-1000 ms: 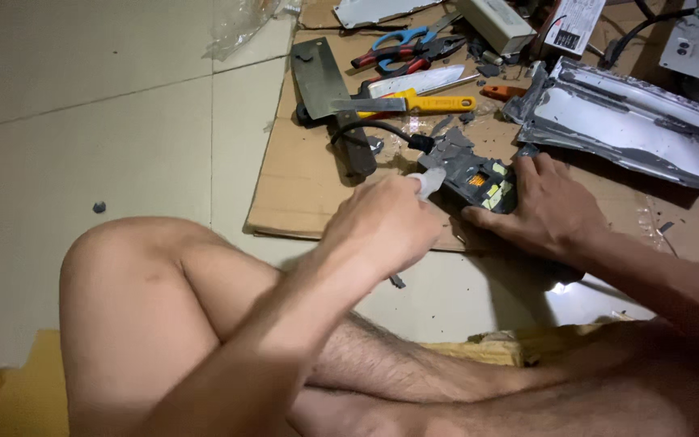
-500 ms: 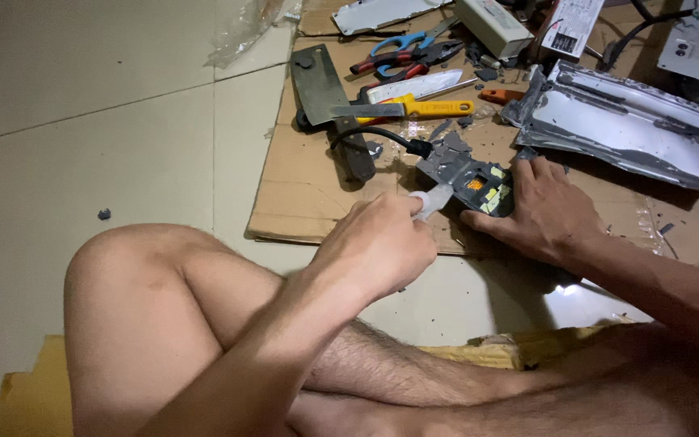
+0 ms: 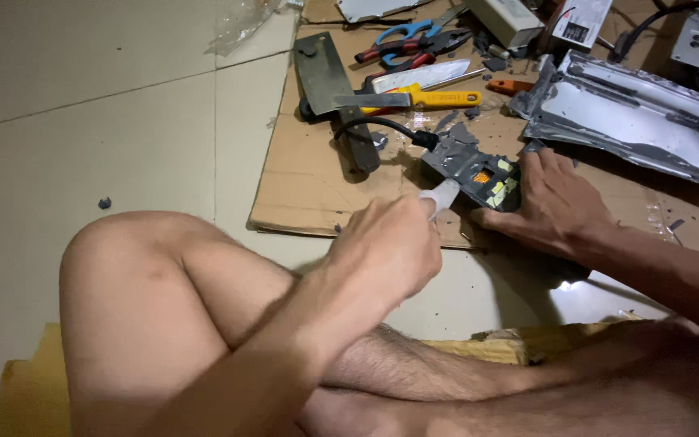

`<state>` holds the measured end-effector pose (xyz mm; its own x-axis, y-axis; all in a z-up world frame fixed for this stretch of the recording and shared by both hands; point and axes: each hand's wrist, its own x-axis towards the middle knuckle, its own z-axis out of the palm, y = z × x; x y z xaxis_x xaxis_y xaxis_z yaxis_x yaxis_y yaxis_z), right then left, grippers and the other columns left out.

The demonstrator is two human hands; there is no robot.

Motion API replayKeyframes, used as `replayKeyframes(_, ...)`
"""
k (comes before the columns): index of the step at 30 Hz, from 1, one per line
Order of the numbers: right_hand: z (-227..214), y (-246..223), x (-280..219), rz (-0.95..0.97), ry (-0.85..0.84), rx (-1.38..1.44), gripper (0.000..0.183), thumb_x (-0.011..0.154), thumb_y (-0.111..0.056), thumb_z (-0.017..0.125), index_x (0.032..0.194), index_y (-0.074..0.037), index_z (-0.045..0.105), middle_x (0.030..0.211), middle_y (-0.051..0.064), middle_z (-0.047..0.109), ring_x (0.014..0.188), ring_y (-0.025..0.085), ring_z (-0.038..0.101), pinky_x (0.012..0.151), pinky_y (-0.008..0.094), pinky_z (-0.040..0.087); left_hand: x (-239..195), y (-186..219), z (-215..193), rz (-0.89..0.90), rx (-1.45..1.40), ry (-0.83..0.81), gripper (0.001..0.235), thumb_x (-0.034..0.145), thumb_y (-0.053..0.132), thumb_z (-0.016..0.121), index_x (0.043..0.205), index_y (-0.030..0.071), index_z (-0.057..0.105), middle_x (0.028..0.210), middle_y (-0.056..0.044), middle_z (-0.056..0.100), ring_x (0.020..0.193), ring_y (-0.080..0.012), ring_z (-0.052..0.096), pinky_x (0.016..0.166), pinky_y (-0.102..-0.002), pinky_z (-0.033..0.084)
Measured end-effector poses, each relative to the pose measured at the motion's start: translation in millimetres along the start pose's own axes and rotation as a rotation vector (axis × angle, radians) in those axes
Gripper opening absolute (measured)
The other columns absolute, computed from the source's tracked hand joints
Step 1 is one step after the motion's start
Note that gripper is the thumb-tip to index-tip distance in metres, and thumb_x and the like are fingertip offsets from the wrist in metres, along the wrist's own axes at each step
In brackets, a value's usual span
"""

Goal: The person sits on the floor and uses a white scraper to remove material from a rectangular electronic component. They scrape the surface repeatedly, turning the component to access different areas. A black cat walks by in the background at one point.

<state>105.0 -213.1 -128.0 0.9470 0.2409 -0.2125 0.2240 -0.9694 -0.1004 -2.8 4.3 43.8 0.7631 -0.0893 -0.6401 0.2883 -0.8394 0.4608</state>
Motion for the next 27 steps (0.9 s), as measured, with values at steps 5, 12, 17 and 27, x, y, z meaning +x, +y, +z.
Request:
replayKeyframes(5, 3, 2, 1, -0.018, 0.018, -0.019, 0.086, 0.075, -0.081, 0.055, 0.118, -0.007, 0.048, 0.112, 0.013, 0.053, 0.097, 0.030, 0.052, 0.084, 0.046, 0.049, 36, -44, 49, 0.333, 0.038, 0.238, 0.034, 0.103, -0.008, 0.037, 0.130, -0.005, 0.057, 0.075, -0.016, 0.071, 0.052, -0.0217, 0.071, 0.039, -0.028, 0.061)
replayKeyframes(12, -3, -3, -1, -0.010, 0.016, -0.003, 0.087, 0.075, -0.081, 0.055, 0.121, -0.007, 0.048, 0.112, 0.014, 0.055, 0.099, 0.031, 0.053, 0.084, 0.048, 0.050, 32, -31, 48, -0.113, -0.555, 0.119, 0.050, 0.104, 0.031, 0.047, 0.154, 0.026, 0.048, 0.098, -0.002, 0.076, 0.044, -0.0109, 0.049, 0.033, -0.025, 0.044)
replayKeyframes(17, 3, -1, 1, 0.001, 0.008, -0.012, 0.094, 0.073, -0.083, 0.056, 0.125, -0.006, 0.046, 0.117, 0.014, 0.053, 0.102, 0.031, 0.054, 0.087, 0.049, 0.053, 36, -47, 44, 0.134, -0.020, 0.239, 0.042, 0.099, 0.021, 0.043, 0.139, 0.015, 0.057, 0.115, -0.012, 0.066, 0.100, -0.0361, 0.068, 0.079, -0.051, 0.055)
replayKeyframes(27, 18, 16, 12, -0.068, 0.071, -0.028, 0.086, 0.076, -0.082, 0.057, 0.114, -0.007, 0.046, 0.110, 0.014, 0.054, 0.092, 0.030, 0.054, 0.080, 0.049, 0.052, 37, -26, 58, -0.016, -0.426, 0.139, 0.031, 0.111, 0.026, 0.042, 0.132, 0.015, 0.062, 0.080, -0.002, 0.064, 0.051, -0.0093, 0.053, 0.038, -0.022, 0.043)
